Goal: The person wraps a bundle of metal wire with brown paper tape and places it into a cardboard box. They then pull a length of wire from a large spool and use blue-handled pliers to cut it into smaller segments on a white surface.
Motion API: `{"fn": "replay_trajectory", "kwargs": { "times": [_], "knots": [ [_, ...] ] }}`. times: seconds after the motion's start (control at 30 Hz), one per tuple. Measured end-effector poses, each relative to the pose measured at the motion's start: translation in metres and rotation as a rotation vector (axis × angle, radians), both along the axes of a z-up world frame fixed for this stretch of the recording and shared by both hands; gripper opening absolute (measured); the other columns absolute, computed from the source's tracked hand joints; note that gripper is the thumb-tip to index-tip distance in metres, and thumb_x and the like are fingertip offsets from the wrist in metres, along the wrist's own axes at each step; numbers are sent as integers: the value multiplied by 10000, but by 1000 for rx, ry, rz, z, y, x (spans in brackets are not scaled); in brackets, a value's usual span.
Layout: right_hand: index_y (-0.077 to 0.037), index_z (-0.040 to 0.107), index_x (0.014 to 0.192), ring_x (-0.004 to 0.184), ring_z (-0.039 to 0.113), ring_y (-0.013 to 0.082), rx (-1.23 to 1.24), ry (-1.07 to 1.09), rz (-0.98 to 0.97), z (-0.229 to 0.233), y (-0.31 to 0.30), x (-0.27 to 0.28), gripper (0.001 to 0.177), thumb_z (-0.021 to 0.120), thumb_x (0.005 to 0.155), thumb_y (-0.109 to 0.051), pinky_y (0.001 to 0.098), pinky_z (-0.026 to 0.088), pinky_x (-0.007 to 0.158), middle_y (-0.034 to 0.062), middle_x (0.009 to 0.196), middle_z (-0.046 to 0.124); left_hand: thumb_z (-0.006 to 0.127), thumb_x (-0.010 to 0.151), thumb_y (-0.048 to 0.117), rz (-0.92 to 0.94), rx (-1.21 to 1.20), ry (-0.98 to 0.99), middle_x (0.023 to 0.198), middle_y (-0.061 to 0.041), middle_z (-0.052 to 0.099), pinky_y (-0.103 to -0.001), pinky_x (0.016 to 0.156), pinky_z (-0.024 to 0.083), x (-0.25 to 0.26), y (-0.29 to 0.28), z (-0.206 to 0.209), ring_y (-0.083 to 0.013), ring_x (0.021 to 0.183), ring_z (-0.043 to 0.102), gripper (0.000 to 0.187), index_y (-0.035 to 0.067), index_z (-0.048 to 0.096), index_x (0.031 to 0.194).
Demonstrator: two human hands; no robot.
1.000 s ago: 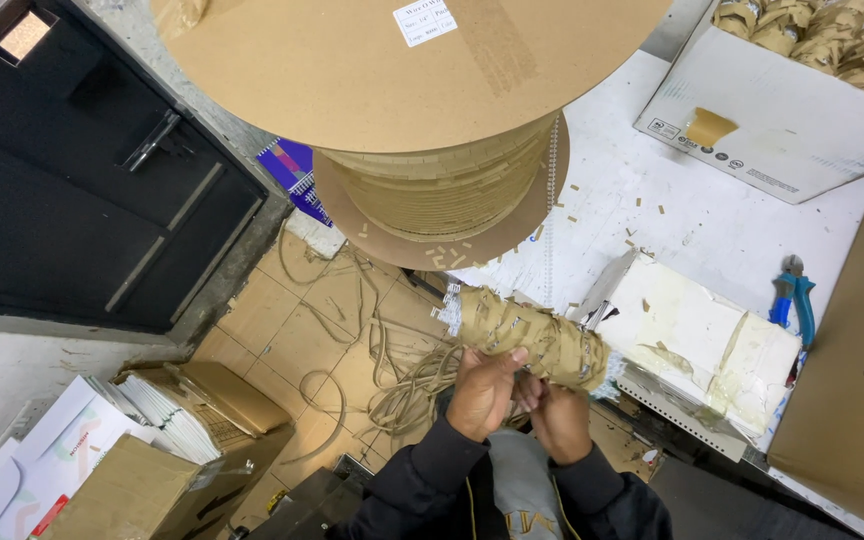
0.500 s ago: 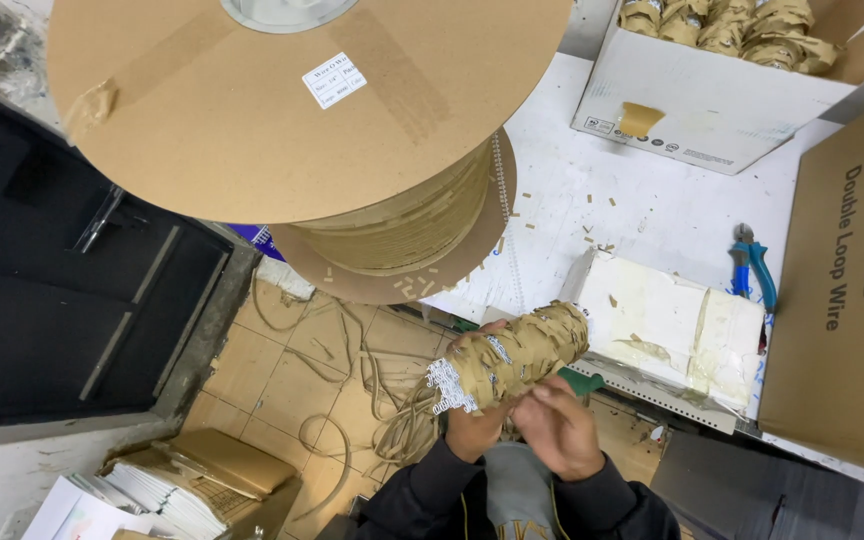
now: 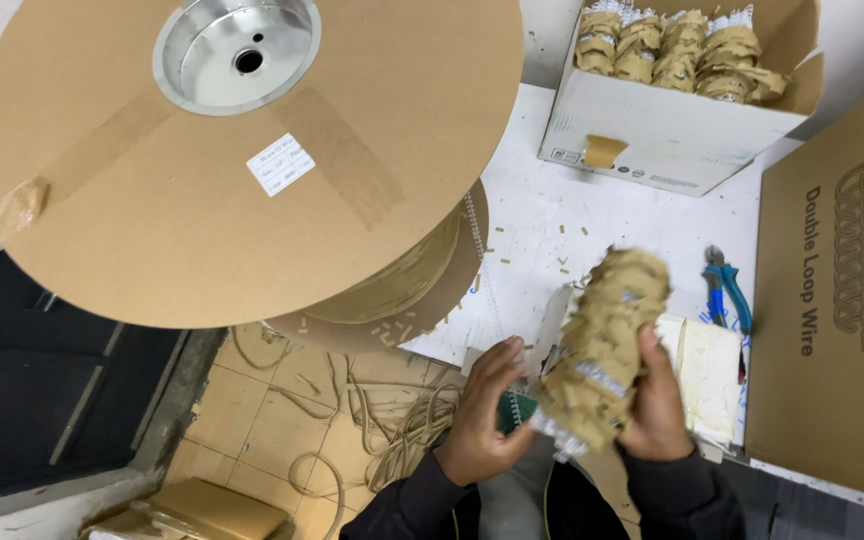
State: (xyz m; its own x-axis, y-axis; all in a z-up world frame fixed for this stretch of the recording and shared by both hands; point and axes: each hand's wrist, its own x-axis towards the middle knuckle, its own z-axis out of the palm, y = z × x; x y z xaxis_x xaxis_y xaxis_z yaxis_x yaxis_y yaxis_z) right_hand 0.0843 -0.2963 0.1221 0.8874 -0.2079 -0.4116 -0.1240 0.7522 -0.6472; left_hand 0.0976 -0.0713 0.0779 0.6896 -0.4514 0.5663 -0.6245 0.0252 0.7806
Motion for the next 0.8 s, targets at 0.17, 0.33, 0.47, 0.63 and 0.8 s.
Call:
{"fn": "replay_trajectory", "kwargs": {
  "times": [0.17,0.33,0.47,0.63,0.8],
  "knots": [
    [-174,610,1424,1104,720,162,-476,-393,75,99,-153,134,711,858,863,-532,322,642,955,-10,1246,719,685,971,150,147,-30,423,1692,-162,402,-452,1110,527,6,-15,8,-321,1512,480,618,79,471,1546],
    [-266,641,1460,1239,743,113,-822,-57,118,82,-338,300,601,684,953,-587,308,632,1107,-62,1377,750,621,1011,336,347,-29,566,1486,-119,550,-419,953,570,-2,-42,-10,-254,1186,654,463,103,580,1409],
    [-251,676,1321,859,723,290,-1431,633,261,55,-408,377,557,663,1095,-760,403,446,509,80,1154,752,598,1009,425,474,-4,817,1407,-21,607,-442,901,556,-4,-61,-28,-227,1107,686,450,185,651,1386],
    [21,705,1248,1016,748,426,-1663,569,-36,1,-414,391,709,929,989,-600,566,641,775,206,1250,749,589,1056,383,488,2,746,1382,-51,614,-424,855,550,4,-74,-46,-241,1085,664,385,157,642,1363],
    [75,349,1518,1141,629,593,-2069,620,-75,-11,-364,386,873,846,1010,-433,666,517,933,362,1352,546,587,1058,296,459,28,688,1290,-62,645,-382,853,527,17,-86,-38,-228,1056,642,305,134,662,1304]
  ]
}}
